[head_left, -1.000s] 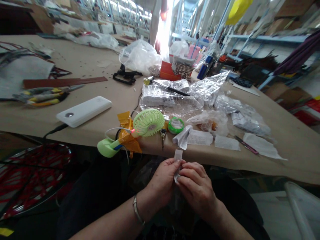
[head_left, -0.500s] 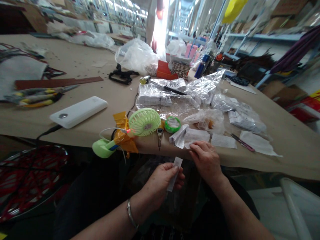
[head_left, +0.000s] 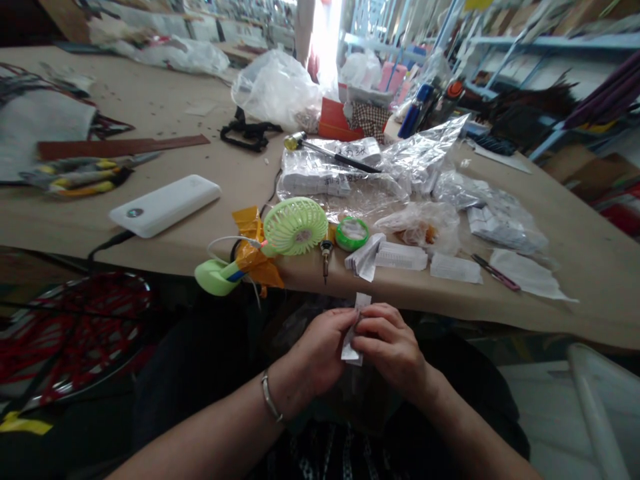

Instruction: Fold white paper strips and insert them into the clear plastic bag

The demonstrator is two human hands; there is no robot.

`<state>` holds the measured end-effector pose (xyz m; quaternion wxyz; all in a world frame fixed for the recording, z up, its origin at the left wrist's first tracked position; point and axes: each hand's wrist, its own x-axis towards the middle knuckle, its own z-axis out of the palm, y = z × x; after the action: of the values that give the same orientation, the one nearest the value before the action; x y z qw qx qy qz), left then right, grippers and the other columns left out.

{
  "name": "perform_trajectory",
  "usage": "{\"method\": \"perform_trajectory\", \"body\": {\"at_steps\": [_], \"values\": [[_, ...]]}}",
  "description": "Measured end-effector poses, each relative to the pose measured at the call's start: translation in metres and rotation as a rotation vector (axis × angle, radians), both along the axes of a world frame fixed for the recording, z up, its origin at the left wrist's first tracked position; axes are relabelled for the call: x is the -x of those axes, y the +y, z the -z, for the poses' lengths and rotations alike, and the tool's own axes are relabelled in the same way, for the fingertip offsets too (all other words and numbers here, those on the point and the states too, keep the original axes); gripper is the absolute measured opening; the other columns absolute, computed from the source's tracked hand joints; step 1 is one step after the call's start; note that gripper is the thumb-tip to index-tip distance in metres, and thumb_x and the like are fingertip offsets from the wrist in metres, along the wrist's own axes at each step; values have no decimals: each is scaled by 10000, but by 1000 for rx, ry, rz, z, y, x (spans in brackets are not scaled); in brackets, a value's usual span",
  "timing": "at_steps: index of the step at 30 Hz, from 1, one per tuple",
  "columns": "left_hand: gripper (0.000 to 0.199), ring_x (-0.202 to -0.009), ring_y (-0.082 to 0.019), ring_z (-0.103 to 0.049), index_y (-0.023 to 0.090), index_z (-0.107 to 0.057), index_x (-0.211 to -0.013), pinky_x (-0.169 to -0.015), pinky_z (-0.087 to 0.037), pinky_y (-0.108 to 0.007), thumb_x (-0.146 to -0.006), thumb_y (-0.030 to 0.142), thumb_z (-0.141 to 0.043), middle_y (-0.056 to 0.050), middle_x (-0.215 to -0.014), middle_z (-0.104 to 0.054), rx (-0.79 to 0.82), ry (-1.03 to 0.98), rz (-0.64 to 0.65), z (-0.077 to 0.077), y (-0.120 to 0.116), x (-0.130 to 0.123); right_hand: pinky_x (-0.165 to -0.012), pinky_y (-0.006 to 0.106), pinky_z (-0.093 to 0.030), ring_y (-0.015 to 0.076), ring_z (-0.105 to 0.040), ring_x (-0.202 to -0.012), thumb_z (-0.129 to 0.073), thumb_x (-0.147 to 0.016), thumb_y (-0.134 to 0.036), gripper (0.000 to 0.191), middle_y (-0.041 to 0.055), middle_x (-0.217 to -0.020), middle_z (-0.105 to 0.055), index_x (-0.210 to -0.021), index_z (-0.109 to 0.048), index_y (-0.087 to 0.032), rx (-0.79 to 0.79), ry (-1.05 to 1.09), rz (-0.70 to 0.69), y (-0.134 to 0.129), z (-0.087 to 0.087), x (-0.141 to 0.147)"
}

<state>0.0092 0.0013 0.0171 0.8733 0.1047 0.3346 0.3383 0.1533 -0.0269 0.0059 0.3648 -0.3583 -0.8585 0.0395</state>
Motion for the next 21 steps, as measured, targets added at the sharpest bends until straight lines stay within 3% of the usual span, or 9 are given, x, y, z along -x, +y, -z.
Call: {"method": "perform_trajectory", "body": {"at_steps": [5, 15, 21], "values": [[135, -529, -68, -549, 72, -651, -763, -461, -385, -156, -761, 202, -616, -41, -665, -615, 47, -50, 13, -2, -3, 0, -926, 414, -428, 198, -540, -1029, -575, -823, -141, 107, 33, -868, -653, -867, -639, -215, -9, -38, 0, -2, 6, -3], [88, -525, -54, -538, 84, -635, -702, -449, -369, -133, -684, 149, -690, -25, -654, -608, 38, 2, -32, 3, -4, -1, -1022, 429, -345, 190, -541, -1076, -467, -874, -144, 206, 27, -917, -672, -925, -648, -227, -35, -149, 98, -18, 8, 3], [69, -531, -67, -557, 79, -643, -718, -452, -376, -144, -666, 107, -679, -34, -666, -621, 34, 14, -10, 6, -4, 1, -963, 386, -418, 182, -546, -1053, -495, -870, -141, 169, 31, -897, -661, -869, -649, -211, -9, -127, -1, -10, 8, 3]]}}
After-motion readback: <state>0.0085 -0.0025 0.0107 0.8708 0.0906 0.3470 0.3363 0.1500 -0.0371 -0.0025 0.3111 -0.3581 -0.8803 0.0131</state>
